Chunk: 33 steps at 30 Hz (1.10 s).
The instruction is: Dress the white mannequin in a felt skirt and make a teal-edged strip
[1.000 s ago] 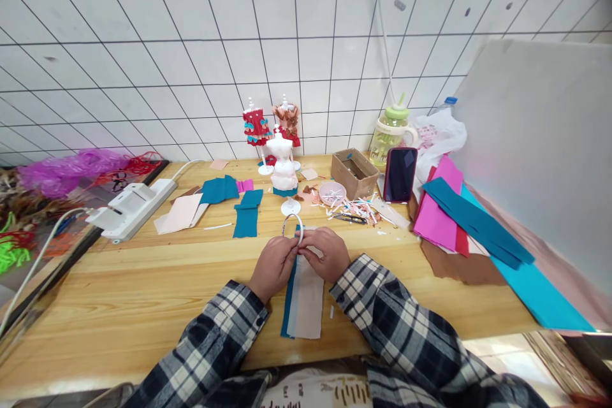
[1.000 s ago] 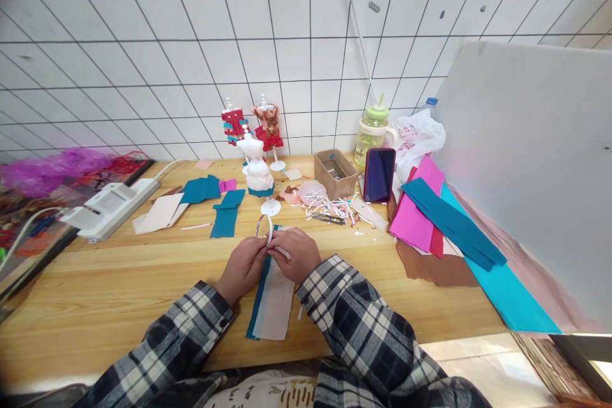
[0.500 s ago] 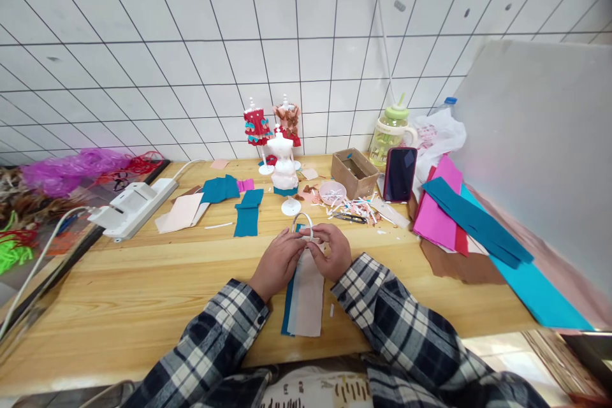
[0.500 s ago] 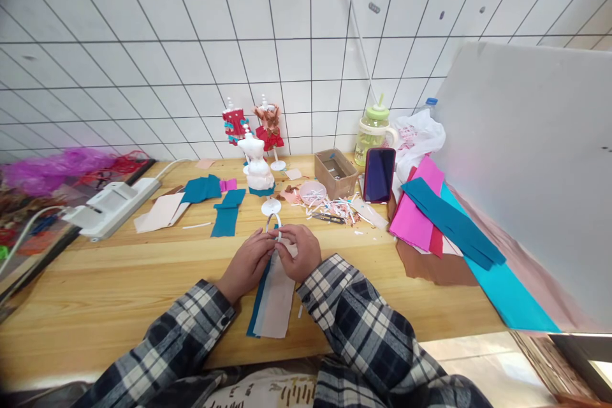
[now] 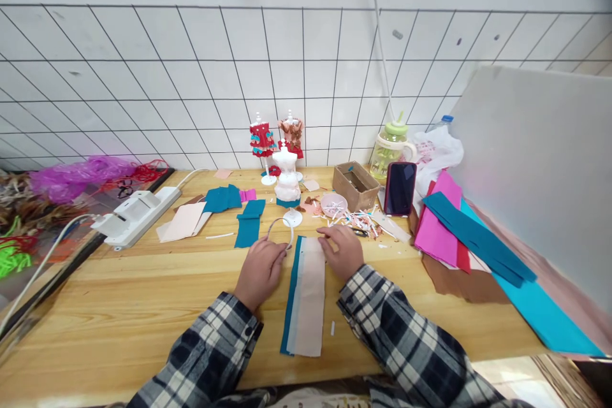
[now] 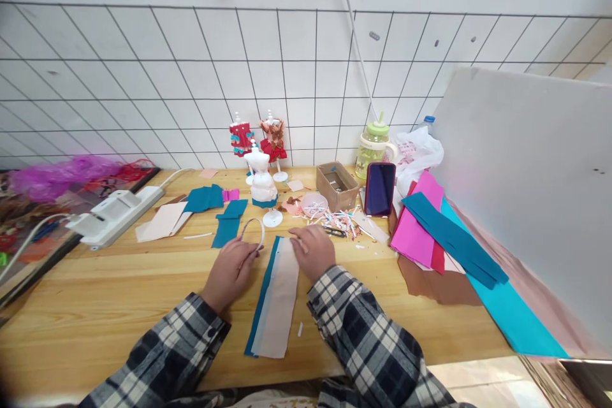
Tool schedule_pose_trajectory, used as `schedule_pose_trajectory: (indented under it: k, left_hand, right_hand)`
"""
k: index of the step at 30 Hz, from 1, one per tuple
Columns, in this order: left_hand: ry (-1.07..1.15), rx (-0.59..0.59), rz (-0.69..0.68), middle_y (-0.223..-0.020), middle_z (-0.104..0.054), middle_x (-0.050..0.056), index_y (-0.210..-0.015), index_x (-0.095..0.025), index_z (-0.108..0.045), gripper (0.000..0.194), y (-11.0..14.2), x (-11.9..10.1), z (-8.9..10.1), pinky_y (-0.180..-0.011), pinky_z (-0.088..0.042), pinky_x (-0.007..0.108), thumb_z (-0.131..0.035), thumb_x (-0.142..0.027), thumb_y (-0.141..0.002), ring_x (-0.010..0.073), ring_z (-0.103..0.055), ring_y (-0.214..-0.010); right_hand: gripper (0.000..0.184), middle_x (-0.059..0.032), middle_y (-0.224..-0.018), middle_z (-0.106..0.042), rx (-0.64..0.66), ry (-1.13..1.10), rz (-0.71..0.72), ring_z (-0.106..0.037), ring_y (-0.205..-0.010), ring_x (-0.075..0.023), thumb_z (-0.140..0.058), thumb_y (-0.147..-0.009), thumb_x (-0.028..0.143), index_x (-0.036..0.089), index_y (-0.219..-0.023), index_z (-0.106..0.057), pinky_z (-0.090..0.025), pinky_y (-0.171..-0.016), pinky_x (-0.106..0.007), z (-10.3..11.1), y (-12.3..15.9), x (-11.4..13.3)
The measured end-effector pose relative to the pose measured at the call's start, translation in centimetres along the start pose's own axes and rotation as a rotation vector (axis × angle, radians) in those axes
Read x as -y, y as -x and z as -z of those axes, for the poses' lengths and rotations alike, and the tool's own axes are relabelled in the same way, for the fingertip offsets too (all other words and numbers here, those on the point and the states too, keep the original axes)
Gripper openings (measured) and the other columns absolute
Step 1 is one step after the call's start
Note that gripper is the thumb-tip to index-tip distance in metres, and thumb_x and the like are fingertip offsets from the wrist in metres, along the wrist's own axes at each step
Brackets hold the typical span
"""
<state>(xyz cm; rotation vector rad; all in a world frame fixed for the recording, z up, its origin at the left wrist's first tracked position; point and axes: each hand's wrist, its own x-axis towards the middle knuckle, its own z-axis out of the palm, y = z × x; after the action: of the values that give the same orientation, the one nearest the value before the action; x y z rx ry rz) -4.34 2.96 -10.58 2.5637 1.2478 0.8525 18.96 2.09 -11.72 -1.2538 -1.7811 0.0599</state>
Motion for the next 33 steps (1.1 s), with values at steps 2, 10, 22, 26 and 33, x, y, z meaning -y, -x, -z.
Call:
schedule_pose_trajectory:
  k: [2, 10, 22, 26, 33]
  left_hand:
    - [-0.035, -0.031, 0.06, -0.094, -0.07, 0.007, -0.103, -0.02, -0.063, 0.026, 0.1, 1.2, 0.3, -0.1, -0.038, 0.045, -0.04, -0.026, -0.094, 0.0225, -0.061, -0.092]
    - [-0.018, 0.06, 0.134, -0.095, -0.07, 0.008, -0.101, -0.019, -0.066, 0.03, -1.0, 2.2, -1.2, -0.082, -0.044, 0.039, -0.038, -0.03, -0.095, 0.023, -0.062, -0.089]
    - [-0.051, 0.047, 0.182, -0.094, -0.071, 0.007, -0.104, -0.021, -0.066, 0.03, -1.1, 2.3, -1.1, -0.079, -0.043, 0.037, -0.039, -0.031, -0.095, 0.0229, -0.062, -0.088]
    - [-0.193, 0.046, 0.207, -0.092, -0.07, 0.008, -0.106, -0.023, -0.068, 0.034, -1.0, 1.6, -0.5, -0.078, -0.042, 0.04, -0.039, -0.036, -0.095, 0.0252, -0.061, -0.089]
    - [0.226, -0.027, 0.36, -0.113, -0.068, 0.008, -0.122, -0.021, -0.06, 0.041, -0.4, 0.3, 0.4, -0.082, -0.048, 0.033, -0.037, -0.042, -0.095, 0.0227, -0.062, -0.1]
  right_hand:
    - [0.021, -0.0073, -0.091, -0.064, -0.019, 0.177, -0.089, -0.055, -0.089, -0.0222, -0.05, -0.09, 0.025, 0.022, -0.099, -0.068, -0.043, -0.081, -0.036, 0.7, -1.1, -1.8]
    - [0.023, -0.0084, -0.091, -0.063, 0.282, 0.601, -0.15, -0.052, -0.089, -0.025, -0.057, -0.086, 0.024, 0.025, -0.106, -0.068, -0.034, -0.077, -0.036, 1.0, -3.8, -5.4]
    - [0.02, -0.0057, -0.09, -0.067, 0.229, 0.644, -0.05, -0.052, -0.087, -0.0224, -0.051, -0.093, 0.027, 0.027, -0.1, -0.069, -0.029, -0.078, -0.038, 1.7, -2.4, -4.5]
    - [0.018, -0.0047, -0.088, -0.069, 0.144, 0.538, 0.108, -0.053, -0.085, -0.0204, -0.053, -0.091, 0.021, 0.026, -0.098, -0.069, -0.03, -0.077, -0.037, 1.9, -1.4, -2.0]
    - [0.016, -0.0015, -0.08, -0.068, 0.184, 0.32, 0.338, -0.054, -0.078, -0.0171, -0.054, -0.091, 0.021, 0.028, -0.093, -0.068, -0.033, -0.075, -0.036, -0.1, 0.5, 2.1]
